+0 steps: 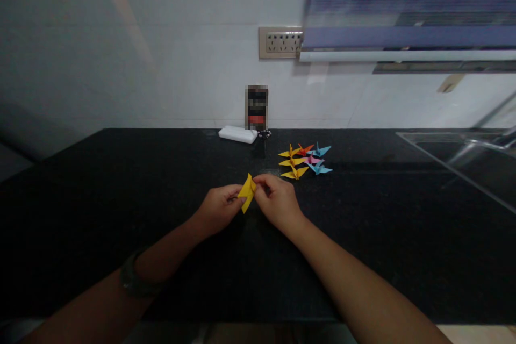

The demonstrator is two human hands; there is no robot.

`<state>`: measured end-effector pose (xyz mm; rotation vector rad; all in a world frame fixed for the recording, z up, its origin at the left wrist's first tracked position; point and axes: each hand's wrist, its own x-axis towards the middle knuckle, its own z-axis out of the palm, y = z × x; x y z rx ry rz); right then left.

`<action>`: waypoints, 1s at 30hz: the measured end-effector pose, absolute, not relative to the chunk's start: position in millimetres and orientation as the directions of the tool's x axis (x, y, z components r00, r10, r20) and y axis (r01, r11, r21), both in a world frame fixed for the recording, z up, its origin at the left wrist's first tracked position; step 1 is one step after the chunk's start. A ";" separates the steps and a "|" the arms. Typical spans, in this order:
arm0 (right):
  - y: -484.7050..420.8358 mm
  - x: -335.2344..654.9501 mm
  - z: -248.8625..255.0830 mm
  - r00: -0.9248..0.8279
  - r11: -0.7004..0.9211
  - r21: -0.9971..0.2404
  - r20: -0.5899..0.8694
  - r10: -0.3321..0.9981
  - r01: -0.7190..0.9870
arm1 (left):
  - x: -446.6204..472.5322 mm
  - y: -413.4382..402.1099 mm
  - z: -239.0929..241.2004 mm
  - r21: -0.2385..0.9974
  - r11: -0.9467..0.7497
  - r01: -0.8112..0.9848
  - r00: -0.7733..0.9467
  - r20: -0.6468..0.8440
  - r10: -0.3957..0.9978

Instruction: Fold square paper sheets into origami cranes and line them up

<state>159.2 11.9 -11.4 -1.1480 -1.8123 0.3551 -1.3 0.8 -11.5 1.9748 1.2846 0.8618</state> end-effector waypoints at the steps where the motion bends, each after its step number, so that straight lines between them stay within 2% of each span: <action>1: 12.1 159.5 -11.4 -0.119 0.510 -0.654 0.545 0.830 0.559 | -1.2 0.6 -11.3 0.786 -0.328 0.524 0.317 0.178 0.932; 8: 11.4 161.6 -7.5 -0.175 0.560 -0.596 0.579 0.796 0.576 | 0.1 5.0 -17.4 0.884 -0.243 0.400 0.292 0.128 0.948; 14: 11.1 159.5 -7.3 -0.183 0.518 -0.638 0.516 0.837 0.569 | 2.0 5.5 -15.2 0.961 -0.135 0.241 0.274 0.065 0.959; 18: 12.6 159.4 -8.8 -0.157 0.499 -0.734 0.486 0.860 0.461 | 3.4 3.1 -9.4 0.995 0.023 0.097 0.235 -0.045 0.971; 22: 10.4 160.5 -6.5 -0.239 0.607 -0.715 0.558 0.795 0.349 | 4.1 1.6 -7.1 0.978 0.154 -0.139 0.253 -0.116 0.961; 26: 9.4 160.3 -5.5 -0.286 0.598 -0.710 0.525 0.802 0.373 | 4.1 2.0 -8.3 0.978 0.155 -0.138 0.264 -0.115 0.958; 30: 12.9 159.2 -8.6 -0.237 0.558 -0.754 0.505 0.830 0.347 | 5.7 1.1 -7.7 0.981 0.142 -0.133 0.292 -0.098 0.951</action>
